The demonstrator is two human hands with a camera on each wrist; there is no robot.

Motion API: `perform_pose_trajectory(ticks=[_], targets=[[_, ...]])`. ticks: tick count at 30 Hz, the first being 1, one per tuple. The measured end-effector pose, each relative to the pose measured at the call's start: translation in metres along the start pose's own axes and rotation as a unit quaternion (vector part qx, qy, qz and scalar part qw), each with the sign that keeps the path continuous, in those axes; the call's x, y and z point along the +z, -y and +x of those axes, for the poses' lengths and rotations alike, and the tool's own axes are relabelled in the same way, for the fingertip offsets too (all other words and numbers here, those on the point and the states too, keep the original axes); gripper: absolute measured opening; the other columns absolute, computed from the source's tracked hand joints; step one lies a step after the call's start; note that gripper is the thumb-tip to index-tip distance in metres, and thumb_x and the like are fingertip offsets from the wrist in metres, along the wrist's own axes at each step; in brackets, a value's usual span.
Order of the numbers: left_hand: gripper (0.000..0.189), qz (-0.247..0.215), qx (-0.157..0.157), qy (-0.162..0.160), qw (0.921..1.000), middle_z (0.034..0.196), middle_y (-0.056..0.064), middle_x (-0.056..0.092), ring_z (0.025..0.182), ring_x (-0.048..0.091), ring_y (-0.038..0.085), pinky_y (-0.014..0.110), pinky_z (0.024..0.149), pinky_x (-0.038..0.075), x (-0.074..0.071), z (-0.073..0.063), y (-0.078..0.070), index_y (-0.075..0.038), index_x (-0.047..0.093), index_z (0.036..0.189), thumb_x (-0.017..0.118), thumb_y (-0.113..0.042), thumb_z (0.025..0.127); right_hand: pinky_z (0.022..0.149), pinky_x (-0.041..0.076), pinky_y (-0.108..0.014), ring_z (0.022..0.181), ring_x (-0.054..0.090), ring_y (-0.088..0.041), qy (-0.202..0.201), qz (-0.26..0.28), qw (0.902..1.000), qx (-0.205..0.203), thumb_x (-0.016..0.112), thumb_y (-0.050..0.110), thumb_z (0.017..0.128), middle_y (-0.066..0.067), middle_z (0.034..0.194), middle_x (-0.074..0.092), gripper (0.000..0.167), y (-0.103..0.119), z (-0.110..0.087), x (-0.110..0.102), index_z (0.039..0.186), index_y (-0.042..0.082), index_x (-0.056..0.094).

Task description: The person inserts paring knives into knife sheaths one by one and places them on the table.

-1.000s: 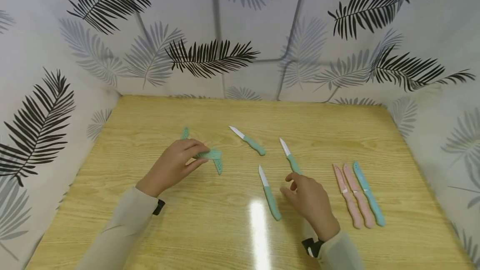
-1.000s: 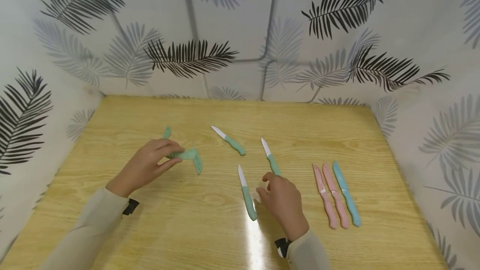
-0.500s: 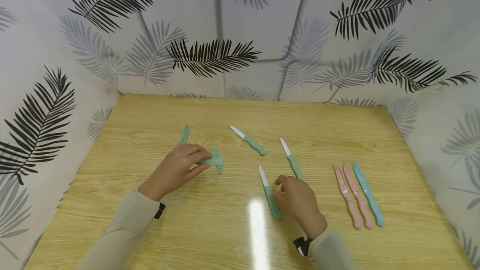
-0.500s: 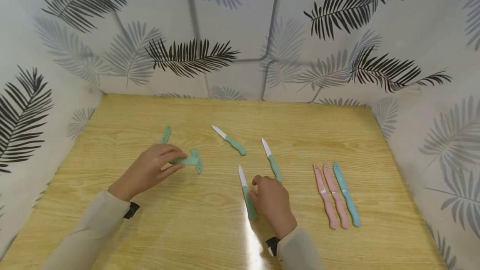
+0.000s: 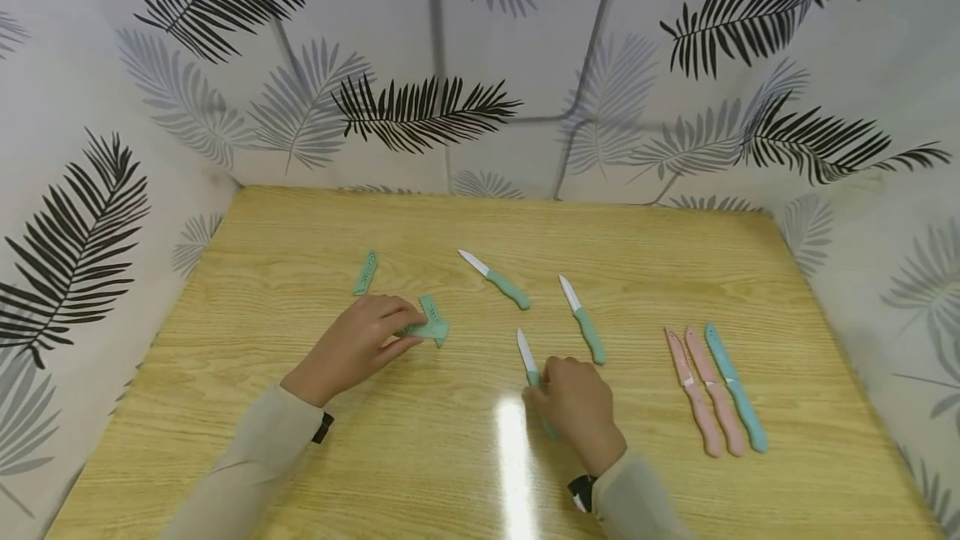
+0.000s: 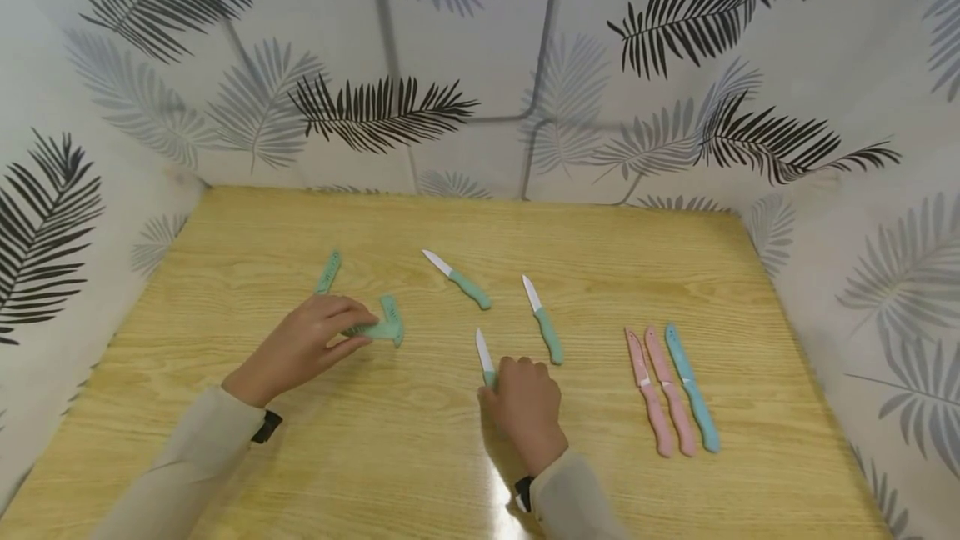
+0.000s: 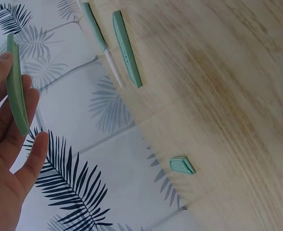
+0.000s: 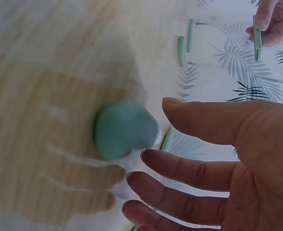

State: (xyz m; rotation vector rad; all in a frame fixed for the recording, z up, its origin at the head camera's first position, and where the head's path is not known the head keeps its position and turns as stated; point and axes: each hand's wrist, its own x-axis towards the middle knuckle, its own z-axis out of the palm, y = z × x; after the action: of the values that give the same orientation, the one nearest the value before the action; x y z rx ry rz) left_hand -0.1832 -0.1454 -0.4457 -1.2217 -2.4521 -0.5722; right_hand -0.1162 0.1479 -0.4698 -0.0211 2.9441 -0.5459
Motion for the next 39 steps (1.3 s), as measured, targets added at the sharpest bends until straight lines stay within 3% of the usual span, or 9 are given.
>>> perform_pose_trajectory(ticks=[9,15,22,31,39], targets=[[0.024,0.001,0.005,-0.005,1.0000,0.100,0.001,0.067,0.093,0.063,0.019,0.037,0.084,0.053,0.005,-0.005,0.001,-0.009,0.071,0.105,0.076,-0.018,0.083,0.048,0.046,-0.028,0.064,0.052,-0.020,-0.013,-0.010,0.9998,-0.013,0.076,0.021,0.083,-0.006,0.071,0.055,0.023,0.001,-0.001,0.005,0.083,0.000,0.066],[0.023,-0.002,-0.008,0.007,0.9999,0.102,0.000,0.067,0.093,0.063,0.017,0.037,0.085,0.051,0.008,-0.009,0.001,-0.010,0.071,0.106,0.074,-0.018,0.085,0.044,0.041,-0.027,0.056,0.048,-0.017,-0.023,-0.009,0.9995,-0.020,0.073,0.010,0.083,-0.005,0.065,0.052,0.016,-0.001,0.001,0.007,0.078,-0.002,0.063],[0.022,0.006,-0.020,0.016,0.9996,0.104,0.000,0.066,0.096,0.063,0.017,0.036,0.087,0.051,0.008,-0.010,0.000,-0.010,0.068,0.107,0.072,-0.018,0.087,0.044,0.038,-0.025,0.054,0.045,-0.016,-0.018,-0.002,0.9995,-0.026,0.071,0.009,0.083,-0.003,0.064,0.050,0.014,-0.006,0.003,0.008,0.074,0.001,0.063],[0.022,0.005,-0.021,0.021,0.9996,0.104,0.000,0.065,0.093,0.062,0.016,0.035,0.083,0.052,0.007,-0.010,0.004,-0.010,0.068,0.106,0.073,-0.017,0.085,0.046,0.041,-0.025,0.055,0.046,-0.014,-0.033,-0.013,0.9989,-0.032,0.073,0.013,0.083,-0.001,0.066,0.054,0.014,-0.015,0.005,0.001,0.076,0.002,0.068],[0.021,0.000,-0.021,0.024,0.9995,0.106,0.000,0.065,0.094,0.062,0.016,0.035,0.084,0.051,0.009,-0.011,0.005,-0.011,0.068,0.107,0.072,-0.017,0.087,0.052,0.049,-0.026,0.057,0.051,-0.013,-0.046,-0.002,0.9965,-0.070,0.075,0.008,0.080,-0.004,0.068,0.059,0.012,-0.014,0.005,-0.002,0.077,-0.001,0.068]])
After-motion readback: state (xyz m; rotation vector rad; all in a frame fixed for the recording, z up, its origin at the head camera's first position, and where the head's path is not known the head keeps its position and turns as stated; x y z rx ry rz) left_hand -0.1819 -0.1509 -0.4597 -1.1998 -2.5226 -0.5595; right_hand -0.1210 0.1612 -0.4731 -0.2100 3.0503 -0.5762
